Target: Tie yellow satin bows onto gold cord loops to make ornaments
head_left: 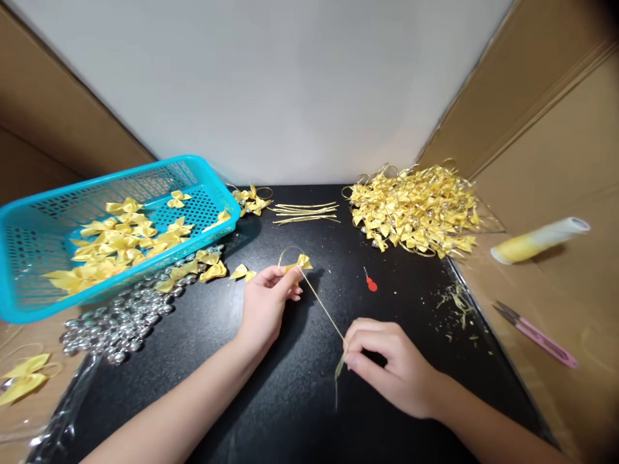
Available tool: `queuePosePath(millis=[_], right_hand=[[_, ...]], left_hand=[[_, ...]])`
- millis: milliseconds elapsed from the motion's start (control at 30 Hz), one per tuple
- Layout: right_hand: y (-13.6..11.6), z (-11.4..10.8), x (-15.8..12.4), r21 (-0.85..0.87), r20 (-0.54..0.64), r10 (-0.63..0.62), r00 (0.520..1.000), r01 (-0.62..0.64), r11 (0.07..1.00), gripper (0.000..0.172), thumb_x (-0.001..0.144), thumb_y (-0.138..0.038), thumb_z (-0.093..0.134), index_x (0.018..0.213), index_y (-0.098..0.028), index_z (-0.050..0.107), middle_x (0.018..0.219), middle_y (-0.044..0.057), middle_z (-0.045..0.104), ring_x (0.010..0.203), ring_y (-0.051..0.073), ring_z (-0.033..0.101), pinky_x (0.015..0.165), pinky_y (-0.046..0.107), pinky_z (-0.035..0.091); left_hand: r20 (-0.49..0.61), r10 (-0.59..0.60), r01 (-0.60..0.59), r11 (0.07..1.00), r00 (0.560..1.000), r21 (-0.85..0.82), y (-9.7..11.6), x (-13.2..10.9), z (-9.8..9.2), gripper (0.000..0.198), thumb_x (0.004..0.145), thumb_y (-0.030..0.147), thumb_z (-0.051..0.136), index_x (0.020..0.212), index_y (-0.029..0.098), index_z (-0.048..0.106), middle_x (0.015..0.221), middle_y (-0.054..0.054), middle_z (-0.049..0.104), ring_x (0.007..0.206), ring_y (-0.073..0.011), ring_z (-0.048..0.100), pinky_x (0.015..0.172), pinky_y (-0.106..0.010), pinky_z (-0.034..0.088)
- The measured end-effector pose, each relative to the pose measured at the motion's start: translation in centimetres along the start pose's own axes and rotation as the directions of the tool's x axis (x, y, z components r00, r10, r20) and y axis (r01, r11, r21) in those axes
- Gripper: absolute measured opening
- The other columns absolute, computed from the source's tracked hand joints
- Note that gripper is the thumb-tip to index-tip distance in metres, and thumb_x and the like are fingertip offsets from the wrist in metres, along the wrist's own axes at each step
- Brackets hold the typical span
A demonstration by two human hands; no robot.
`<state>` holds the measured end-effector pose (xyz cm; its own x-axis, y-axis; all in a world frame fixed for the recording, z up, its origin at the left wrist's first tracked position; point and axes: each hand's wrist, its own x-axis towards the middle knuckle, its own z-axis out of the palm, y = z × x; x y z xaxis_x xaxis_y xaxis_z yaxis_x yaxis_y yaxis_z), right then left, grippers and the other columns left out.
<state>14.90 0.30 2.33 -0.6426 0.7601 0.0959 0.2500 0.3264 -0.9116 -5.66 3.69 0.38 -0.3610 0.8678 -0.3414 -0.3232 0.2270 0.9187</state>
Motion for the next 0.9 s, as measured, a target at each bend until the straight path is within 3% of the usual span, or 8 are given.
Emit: queuePosePath(millis=[167, 433, 567, 667, 733, 833, 867, 900], right_hand=[[1.0, 0.0, 0.2, 0.021, -0.266, 0.081, 0.961, -0.078, 0.997, 0.028, 0.092, -0.024, 0.054, 0.068, -0.018, 0.066, 0.067, 0.003, 0.067, 0.063, 0.014, 0.062, 0.061, 0.025, 0.05], [3.1, -1.2, 1.0, 0.27, -0.536, 0.317, 0.782, -0.197, 0.943, 0.025, 0.082, -0.044, 0.07, 0.078, -0.02, 0.077, 0.082, 0.007, 0.075, 0.08, 0.021, 0.07, 0.074, 0.032, 0.058], [4.2, -1.8, 1.2, 0.575, -0.574, 0.471, 0.67, -0.078, 0.814, 0.03, 0.073, -0.047, 0.078, 0.093, -0.025, 0.078, 0.103, 0.008, 0.076, 0.097, 0.024, 0.07, 0.088, 0.04, 0.056], [4.7, -2.4, 1.3, 0.696, -0.551, 0.506, 0.664, 0.031, 0.718, 0.029, 0.074, -0.047, 0.077, 0.093, -0.026, 0.076, 0.106, 0.008, 0.075, 0.102, 0.025, 0.069, 0.089, 0.043, 0.056], [4.8, -2.6, 1.3, 0.66, -0.599, 0.493, 0.63, 0.04, 0.75, 0.029, 0.075, -0.047, 0.076, 0.093, -0.024, 0.075, 0.106, 0.009, 0.074, 0.103, 0.025, 0.068, 0.086, 0.041, 0.057], [4.3, -2.5, 1.1, 0.513, -0.736, 0.42, 0.53, 0.032, 0.858, 0.028, 0.075, -0.045, 0.075, 0.091, -0.022, 0.074, 0.101, 0.009, 0.074, 0.095, 0.023, 0.068, 0.078, 0.034, 0.057], [3.9, -2.2, 1.0, 0.486, -0.742, 0.396, 0.541, 0.027, 0.874, 0.026, 0.076, -0.045, 0.074, 0.088, -0.022, 0.073, 0.096, 0.008, 0.074, 0.09, 0.021, 0.068, 0.076, 0.032, 0.057], [3.6, -1.8, 0.9, 0.482, -0.712, 0.382, 0.589, 0.014, 0.876, 0.026, 0.077, -0.045, 0.073, 0.086, -0.021, 0.073, 0.092, 0.008, 0.073, 0.086, 0.021, 0.068, 0.075, 0.032, 0.057]], left_hand=[[-0.054, -0.017, 0.011, 0.994, 0.998, -0.111, 1.7, 0.9, -0.3, 0.035, 0.049, 0.034, 0.088, 0.062, 0.013, 0.063, 0.057, 0.003, 0.06, 0.049, -0.0061, 0.051, 0.046, -0.017, 0.04], [-0.008, -0.09, 0.087, 0.98, 0.996, -0.181, 1.9, 0.9, -0.5, 0.038, 0.047, 0.034, 0.09, 0.066, 0.012, 0.065, 0.06, 0.003, 0.059, 0.051, -0.0059, 0.051, 0.046, -0.016, 0.039], [0.008, -0.081, 0.081, 0.983, 0.997, -0.162, 1.8, 0.6, -0.6, 0.038, 0.048, 0.036, 0.09, 0.064, 0.013, 0.066, 0.061, 0.002, 0.06, 0.053, -0.0065, 0.052, 0.046, -0.015, 0.041], [0.036, -0.054, 0.058, 0.991, 0.998, -0.124, 1.8, 0.4, -0.5, 0.036, 0.049, 0.037, 0.091, 0.062, 0.013, 0.067, 0.06, 0.002, 0.06, 0.054, -0.0075, 0.052, 0.046, -0.016, 0.042], [0.043, -0.047, 0.052, 0.993, 0.998, -0.104, 1.8, 0.2, -0.5, 0.037, 0.05, 0.038, 0.09, 0.062, 0.013, 0.067, 0.059, 0.001, 0.06, 0.054, -0.0081, 0.052, 0.046, -0.016, 0.042], [0.053, -0.042, 0.046, 0.997, 0.998, -0.069, 1.7, -0.1, -0.3, 0.038, 0.049, 0.04, 0.09, 0.06, 0.013, 0.067, 0.06, 0.0, 0.061, 0.055, -0.0092, 0.053, 0.046, -0.017, 0.042], [0.066, -0.041, 0.045, 0.998, 0.997, -0.052, 1.6, -0.3, -0.3, 0.038, 0.049, 0.041, 0.09, 0.06, 0.013, 0.067, 0.059, 0.0, 0.061, 0.055, -0.0094, 0.052, 0.046, -0.017, 0.043], [0.085, -0.04, 0.043, 0.999, 0.996, -0.031, 1.5, -0.5, -0.2, 0.038, 0.05, 0.042, 0.09, 0.06, 0.013, 0.067, 0.058, 0.0, 0.061, 0.054, -0.0093, 0.052, 0.046, -0.017, 0.043]])
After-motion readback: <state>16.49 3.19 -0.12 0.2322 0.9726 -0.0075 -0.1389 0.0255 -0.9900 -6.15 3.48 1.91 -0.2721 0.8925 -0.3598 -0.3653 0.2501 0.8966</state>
